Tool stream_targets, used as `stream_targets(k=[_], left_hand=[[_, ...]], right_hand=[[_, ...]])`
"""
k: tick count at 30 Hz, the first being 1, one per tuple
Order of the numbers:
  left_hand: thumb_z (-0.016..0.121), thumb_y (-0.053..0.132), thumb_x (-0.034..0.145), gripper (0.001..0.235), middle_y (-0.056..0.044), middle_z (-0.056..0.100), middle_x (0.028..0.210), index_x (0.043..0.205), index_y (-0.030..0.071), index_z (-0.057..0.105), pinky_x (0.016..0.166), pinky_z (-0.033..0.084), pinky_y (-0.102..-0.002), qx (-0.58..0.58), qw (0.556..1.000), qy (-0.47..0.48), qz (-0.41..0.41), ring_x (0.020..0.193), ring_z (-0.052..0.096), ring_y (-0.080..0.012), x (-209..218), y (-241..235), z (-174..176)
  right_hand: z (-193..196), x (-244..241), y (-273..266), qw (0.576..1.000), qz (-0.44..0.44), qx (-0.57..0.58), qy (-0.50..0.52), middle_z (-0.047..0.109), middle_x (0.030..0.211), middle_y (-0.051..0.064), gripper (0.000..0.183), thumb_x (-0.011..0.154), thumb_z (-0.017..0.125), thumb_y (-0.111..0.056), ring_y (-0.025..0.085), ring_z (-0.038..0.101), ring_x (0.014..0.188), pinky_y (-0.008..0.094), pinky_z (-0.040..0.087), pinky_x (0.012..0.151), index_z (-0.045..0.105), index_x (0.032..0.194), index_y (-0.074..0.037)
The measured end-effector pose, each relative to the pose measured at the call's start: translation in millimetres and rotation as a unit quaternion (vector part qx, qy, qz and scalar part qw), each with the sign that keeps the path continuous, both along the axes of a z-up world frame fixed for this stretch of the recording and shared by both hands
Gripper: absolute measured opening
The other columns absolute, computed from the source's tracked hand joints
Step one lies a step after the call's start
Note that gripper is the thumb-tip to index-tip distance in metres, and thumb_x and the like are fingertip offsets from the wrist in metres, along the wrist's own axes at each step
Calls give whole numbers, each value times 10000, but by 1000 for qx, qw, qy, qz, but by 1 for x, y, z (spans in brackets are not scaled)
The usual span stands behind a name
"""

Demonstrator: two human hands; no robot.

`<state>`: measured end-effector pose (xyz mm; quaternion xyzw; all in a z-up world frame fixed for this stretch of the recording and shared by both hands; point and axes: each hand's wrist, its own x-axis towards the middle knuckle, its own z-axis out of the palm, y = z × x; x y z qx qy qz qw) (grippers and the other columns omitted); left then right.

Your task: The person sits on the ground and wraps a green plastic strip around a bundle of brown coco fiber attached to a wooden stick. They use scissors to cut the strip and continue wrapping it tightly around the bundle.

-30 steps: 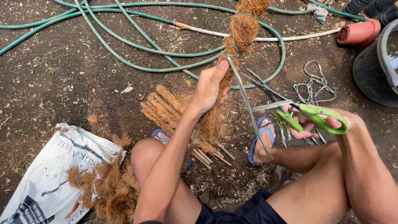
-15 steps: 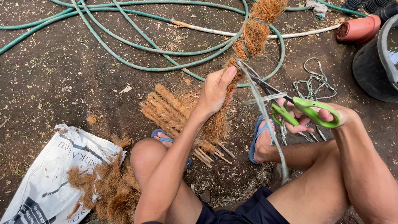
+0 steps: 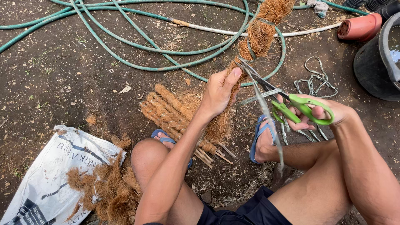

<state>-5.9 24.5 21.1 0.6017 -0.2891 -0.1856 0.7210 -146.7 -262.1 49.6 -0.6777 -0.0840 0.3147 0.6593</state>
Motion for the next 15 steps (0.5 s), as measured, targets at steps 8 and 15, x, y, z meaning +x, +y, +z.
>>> stream_targets(k=[8, 15], left_hand=[[496, 657, 992, 639, 1, 559, 575, 810, 54, 604, 426, 446, -259, 5, 1000, -3, 4, 466, 562, -75, 1, 0, -1], [506, 660, 981, 634, 0, 544, 577, 822, 55, 610, 425, 420, -263, 6, 1000, -2, 3, 469, 531, -71, -1, -1, 1]], right_hand=[[4, 1, 4, 999, -3, 23, -24, 470, 692, -5, 1021, 708, 716, -802, 89, 446, 512, 250, 344, 431, 495, 1274, 18], [-9, -1, -10, 998, 31, 62, -11, 540, 726, 45, 1143, 707, 666, -873, 96, 476, 530, 242, 361, 444, 476, 1291, 91]])
